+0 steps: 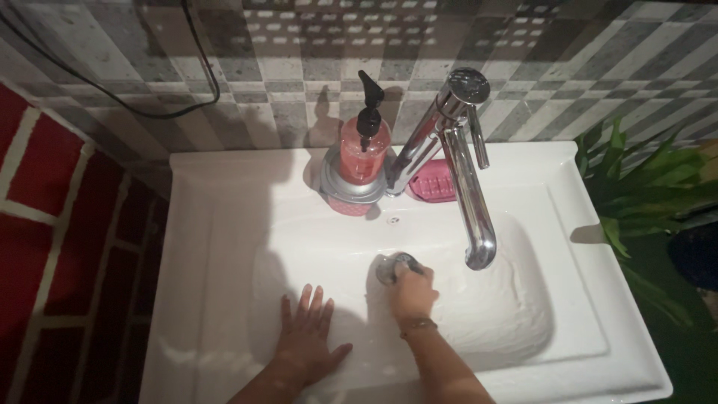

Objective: The person scrubs a white bathroom sink using a dark sponge. They wipe the basin, the rim, and the area around the faucet repeatedly. A pink soap dispenser and a bar of soap are visible on the sink but are not moved.

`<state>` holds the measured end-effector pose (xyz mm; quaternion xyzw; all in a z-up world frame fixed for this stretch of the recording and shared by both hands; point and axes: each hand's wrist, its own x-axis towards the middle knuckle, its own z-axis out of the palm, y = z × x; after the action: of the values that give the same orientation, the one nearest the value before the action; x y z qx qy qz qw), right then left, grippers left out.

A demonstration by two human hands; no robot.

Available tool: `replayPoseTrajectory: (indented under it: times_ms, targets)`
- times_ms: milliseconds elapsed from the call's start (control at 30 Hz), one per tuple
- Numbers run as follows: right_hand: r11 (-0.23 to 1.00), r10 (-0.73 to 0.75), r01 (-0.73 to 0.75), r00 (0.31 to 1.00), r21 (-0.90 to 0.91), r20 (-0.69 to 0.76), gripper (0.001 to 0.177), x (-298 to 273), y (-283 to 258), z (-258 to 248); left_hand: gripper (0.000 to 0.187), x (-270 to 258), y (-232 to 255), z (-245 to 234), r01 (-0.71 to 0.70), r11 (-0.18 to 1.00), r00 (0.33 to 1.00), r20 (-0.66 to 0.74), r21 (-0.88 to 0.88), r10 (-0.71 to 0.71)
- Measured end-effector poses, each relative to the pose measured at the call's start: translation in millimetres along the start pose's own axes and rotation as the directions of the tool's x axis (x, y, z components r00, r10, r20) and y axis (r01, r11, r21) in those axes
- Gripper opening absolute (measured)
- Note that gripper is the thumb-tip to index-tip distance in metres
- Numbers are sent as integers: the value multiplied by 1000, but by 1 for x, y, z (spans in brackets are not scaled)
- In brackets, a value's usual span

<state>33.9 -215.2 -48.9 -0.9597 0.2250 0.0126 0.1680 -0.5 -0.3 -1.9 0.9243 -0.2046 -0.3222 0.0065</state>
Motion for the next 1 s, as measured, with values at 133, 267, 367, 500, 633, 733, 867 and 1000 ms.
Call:
replayPoseTrajectory:
  times_ms: [133, 267, 367, 500, 633, 733, 867, 1000]
  targets:
    - [988, -148, 154, 980, -29, 135, 33, 4, -24, 10, 98, -4, 1, -5, 14, 1000, 1000, 15, -7, -14]
    - [962, -271, 273, 958, -5, 93, 35, -2, -19, 9, 97, -4, 3, -14, 18, 1000, 998, 59, 3, -18]
    - [984, -175, 172, 982, 50, 64, 37, -1, -8, -3, 97, -8, 4, -11, 18, 1000, 998, 60, -9, -17]
    - [999, -12, 19, 991, -48, 130, 38, -6, 5, -20, 98, -6, 3, -9, 17, 1000, 999, 27, -19, -17]
    - [994, 55, -38, 984, -105, 168, 30, -24, 9, -23, 99, -4, -2, -5, -4, 999, 1000, 0, -39, 4]
    - [993, 75, -44, 955, -112, 288, 28, -48, -2, -10, 98, -7, -2, 4, -17, 999, 999, -42, -34, 16]
    - [956, -289, 290, 906, 44, 310, 32, -68, -24, 12, 99, -4, 1, 7, -9, 1000, 999, -50, -19, 8]
    - [913, -390, 408, 878, -6, 277, 38, -66, -4, 20, 99, -7, -1, 3, 5, 1000, 999, -40, -12, -5]
